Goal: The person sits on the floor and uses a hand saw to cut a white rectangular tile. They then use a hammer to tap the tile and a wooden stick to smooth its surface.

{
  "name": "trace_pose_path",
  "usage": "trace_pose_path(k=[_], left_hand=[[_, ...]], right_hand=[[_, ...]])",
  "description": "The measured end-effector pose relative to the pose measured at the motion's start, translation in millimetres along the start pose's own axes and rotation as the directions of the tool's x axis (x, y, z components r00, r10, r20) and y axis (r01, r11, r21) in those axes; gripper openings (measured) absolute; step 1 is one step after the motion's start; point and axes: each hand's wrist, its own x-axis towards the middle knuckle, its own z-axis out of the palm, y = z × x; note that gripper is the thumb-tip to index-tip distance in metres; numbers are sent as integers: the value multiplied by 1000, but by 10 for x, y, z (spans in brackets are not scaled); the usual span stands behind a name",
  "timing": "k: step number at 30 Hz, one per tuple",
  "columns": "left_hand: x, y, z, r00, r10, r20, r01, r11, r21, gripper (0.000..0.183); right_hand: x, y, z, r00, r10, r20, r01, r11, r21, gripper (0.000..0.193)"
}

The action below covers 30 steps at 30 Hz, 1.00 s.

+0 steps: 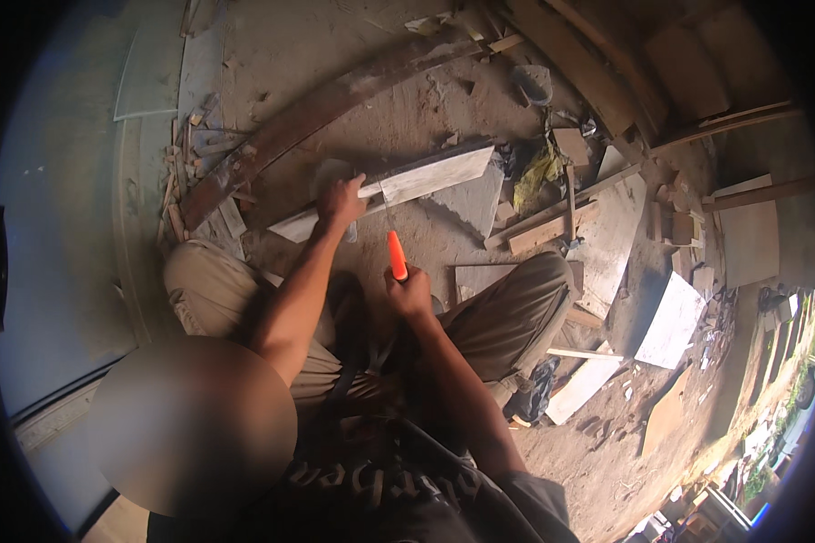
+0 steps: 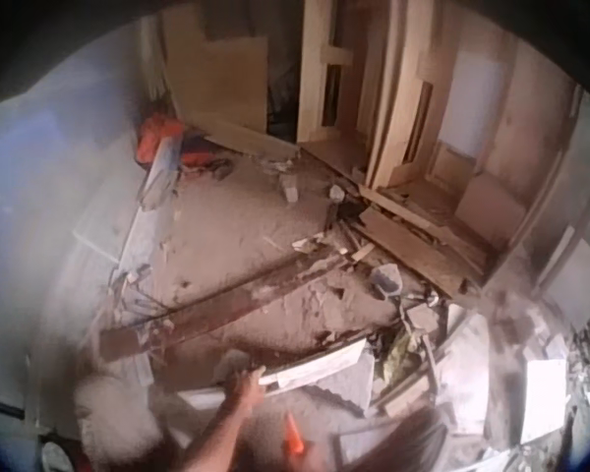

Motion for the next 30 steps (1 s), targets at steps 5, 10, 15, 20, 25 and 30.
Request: trace_pose_path(k=[5, 10, 15, 20, 25, 30], left_hand=[[-32, 55, 107, 998, -24, 60, 21, 998, 54, 53], [59, -13, -7, 999, -24, 34, 21, 996, 81, 51], [-66, 117, 88, 995, -70, 66, 63, 992, 105, 53], [-72, 123, 176, 987, -98, 130, 89, 993, 75, 56], [65, -8, 54, 998, -35, 51, 32, 998, 57, 59], [252, 20, 193, 998, -9, 70, 4, 998, 60, 57]], right_hand=[[-50, -87, -130, 999, 27, -32, -29, 999, -38, 36], [-822, -414, -527, 997, -72, -17, 70, 993, -91, 26], [-570, -488, -549, 999, 38, -30, -41, 990, -136, 26], [-368, -195, -282, 996, -23, -85, 10, 990, -142, 25], [-936, -391, -652, 998, 60, -3, -60, 996, -64, 26], [-218, -155, -239, 991, -51, -120, 39, 995, -97, 29]])
